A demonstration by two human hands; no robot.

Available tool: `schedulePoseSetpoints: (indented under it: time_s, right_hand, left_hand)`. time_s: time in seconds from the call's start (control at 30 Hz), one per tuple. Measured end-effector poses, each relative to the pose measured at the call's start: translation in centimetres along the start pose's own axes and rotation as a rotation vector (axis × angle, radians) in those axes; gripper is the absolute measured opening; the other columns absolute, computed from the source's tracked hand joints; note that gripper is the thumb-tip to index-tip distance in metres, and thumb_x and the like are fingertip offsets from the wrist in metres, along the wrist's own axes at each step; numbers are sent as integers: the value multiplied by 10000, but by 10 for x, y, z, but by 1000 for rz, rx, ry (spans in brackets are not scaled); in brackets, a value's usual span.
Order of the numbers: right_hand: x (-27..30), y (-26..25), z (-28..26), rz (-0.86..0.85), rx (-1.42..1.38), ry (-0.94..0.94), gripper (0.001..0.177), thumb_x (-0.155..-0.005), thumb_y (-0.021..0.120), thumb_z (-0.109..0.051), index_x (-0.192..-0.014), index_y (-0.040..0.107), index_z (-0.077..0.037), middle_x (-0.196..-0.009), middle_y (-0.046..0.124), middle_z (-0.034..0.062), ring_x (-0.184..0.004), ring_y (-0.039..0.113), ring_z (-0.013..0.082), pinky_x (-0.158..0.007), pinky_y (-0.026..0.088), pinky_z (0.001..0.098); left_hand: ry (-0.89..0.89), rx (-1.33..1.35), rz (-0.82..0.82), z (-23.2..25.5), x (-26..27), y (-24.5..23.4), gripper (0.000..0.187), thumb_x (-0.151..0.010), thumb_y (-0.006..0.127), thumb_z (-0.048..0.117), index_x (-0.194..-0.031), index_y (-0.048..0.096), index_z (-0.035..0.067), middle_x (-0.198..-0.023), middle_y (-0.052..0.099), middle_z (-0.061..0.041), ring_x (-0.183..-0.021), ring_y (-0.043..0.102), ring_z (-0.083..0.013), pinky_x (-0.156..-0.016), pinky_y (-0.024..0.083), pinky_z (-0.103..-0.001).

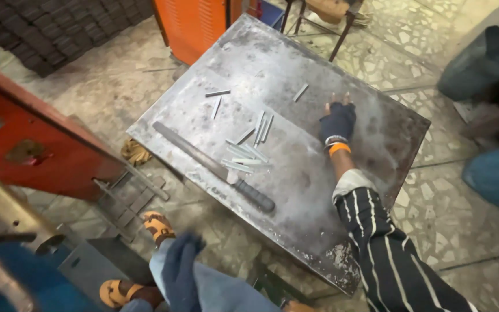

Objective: Using a spot welding machine to join small metal strips to a larger metal base plate for assembly.

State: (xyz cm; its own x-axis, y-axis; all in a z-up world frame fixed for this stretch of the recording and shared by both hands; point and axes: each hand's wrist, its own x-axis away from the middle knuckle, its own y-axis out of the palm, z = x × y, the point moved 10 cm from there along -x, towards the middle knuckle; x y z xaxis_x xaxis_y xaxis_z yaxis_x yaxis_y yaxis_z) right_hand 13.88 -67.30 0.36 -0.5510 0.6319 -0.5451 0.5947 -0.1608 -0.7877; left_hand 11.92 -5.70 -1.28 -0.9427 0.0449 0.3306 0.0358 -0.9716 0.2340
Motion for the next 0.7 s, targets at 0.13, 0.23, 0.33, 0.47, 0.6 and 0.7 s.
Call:
schedulePoseSetpoints:
  time_s: [0.13, 0.23, 0.33, 0.47, 0.6, 0.7]
  right_hand:
    - [-19, 67, 21, -121, -71, -84, 438, -1073, 560, -280, -1478, 596, -117, -1474, 532, 277, -1391, 429, 456, -1188, 316, 514]
    - [-20, 65, -32, -144, -122, -264, 447, -1045, 549, -287, -1453, 600, -112, -1436, 579, 241, -1389, 427, 461, -1160, 325, 512]
    - [-12, 62, -82, -269, -218, -293, 432, -1009, 558, -246, -1419, 612, -120, -1427, 595, 187, -1377, 468, 414, -1173, 344, 472]
    - [28, 46, -138, -335, -273, -463, 468, -907, 591, -173, -1369, 642, -128, -1441, 592, 149, -1344, 491, 386, -1162, 337, 497]
    - [63, 16, -186, -457, -507, -551, 431, -934, 582, -143, -1361, 637, -122, -1497, 573, 149, -1336, 508, 372, -1145, 371, 497]
    - [53, 25, -204, -426, -553, -568, 305, -995, 585, -175, -1287, 664, -135, -1399, 630, 116, -1275, 568, 342, -1100, 420, 480]
  left_hand:
    - [301, -556, -241, 61, -29, 137, 354, -951, 634, 131, -1278, 666, -2, -1239, 723, -166, -1157, 682, -272, -992, 514, -370]
    - [602, -793, -421, 66, -50, 228, 427, -914, 637, 109, -1339, 641, 62, -1381, 651, -183, -1276, 621, -348, -1058, 486, -411]
    - [911, -1171, -504, 29, -66, 274, 669, -823, 661, 107, -1461, 479, 22, -1503, 480, -248, -1342, 463, -470, -1111, 361, -533]
    - [831, -1457, -521, -23, -100, 279, 710, -866, 593, 75, -1539, 371, 27, -1583, 360, -248, -1405, 371, -490, -1163, 276, -578]
    - [877, -1371, -559, -36, -111, 279, 733, -782, 564, 27, -1495, 401, -20, -1568, 358, -287, -1464, 337, -468, -1207, 216, -583]
    - [891, -1297, -506, -39, -113, 279, 670, -803, 552, 17, -1466, 454, 3, -1561, 383, -274, -1456, 333, -479, -1205, 208, -593]
